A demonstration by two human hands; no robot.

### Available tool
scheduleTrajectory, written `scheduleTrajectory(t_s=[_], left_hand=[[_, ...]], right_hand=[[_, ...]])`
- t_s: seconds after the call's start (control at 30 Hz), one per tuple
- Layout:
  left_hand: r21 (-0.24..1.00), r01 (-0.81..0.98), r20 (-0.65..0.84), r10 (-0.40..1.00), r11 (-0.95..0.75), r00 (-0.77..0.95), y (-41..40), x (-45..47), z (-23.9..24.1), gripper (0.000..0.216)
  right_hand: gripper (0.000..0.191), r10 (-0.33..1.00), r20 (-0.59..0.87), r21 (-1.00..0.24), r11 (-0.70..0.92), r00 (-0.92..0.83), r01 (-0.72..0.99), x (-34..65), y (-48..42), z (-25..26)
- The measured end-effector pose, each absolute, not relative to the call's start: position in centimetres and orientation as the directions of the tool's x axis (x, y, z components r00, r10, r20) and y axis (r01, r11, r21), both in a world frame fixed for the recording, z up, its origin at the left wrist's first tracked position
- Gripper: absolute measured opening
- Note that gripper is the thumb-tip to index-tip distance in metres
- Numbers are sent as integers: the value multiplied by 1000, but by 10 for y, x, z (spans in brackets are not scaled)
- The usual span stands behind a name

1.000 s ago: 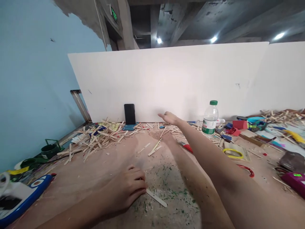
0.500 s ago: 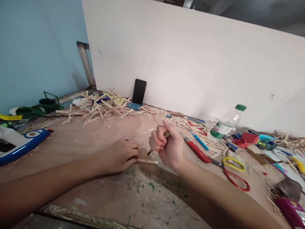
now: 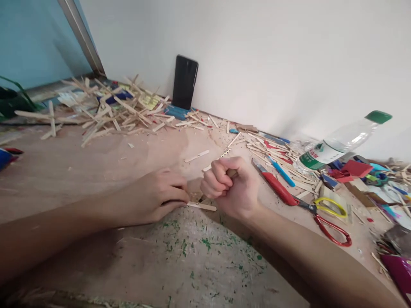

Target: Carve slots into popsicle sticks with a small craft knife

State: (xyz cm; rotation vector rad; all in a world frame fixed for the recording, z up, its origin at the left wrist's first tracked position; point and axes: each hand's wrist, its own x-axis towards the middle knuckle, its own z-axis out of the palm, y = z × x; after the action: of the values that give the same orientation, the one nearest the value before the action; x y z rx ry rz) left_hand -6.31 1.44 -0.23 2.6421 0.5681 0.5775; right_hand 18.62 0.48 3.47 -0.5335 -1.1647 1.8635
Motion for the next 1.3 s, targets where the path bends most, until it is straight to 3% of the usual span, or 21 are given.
scheduleTrajectory(t_s=[0.2, 0.47, 0.8, 1.3], left_hand=[[446, 280, 332, 448, -850, 830, 17, -61, -6, 25], [373, 289, 371, 427, -882, 824, 16, -58, -10, 25], [394, 183, 512, 380, -901, 770, 15, -59, -18, 23], [410, 195, 494, 397, -891, 774, 15, -62, -23, 24]], right_hand=[[66, 839, -9, -914, -228, -544, -336, 171, 6, 50], [61, 752, 13, -945, -206, -659, -253, 182, 17, 52], [59, 740, 24, -941, -210, -672, -265, 186, 16, 52], [63, 716, 30, -938, -222, -698, -267, 183, 15, 50]])
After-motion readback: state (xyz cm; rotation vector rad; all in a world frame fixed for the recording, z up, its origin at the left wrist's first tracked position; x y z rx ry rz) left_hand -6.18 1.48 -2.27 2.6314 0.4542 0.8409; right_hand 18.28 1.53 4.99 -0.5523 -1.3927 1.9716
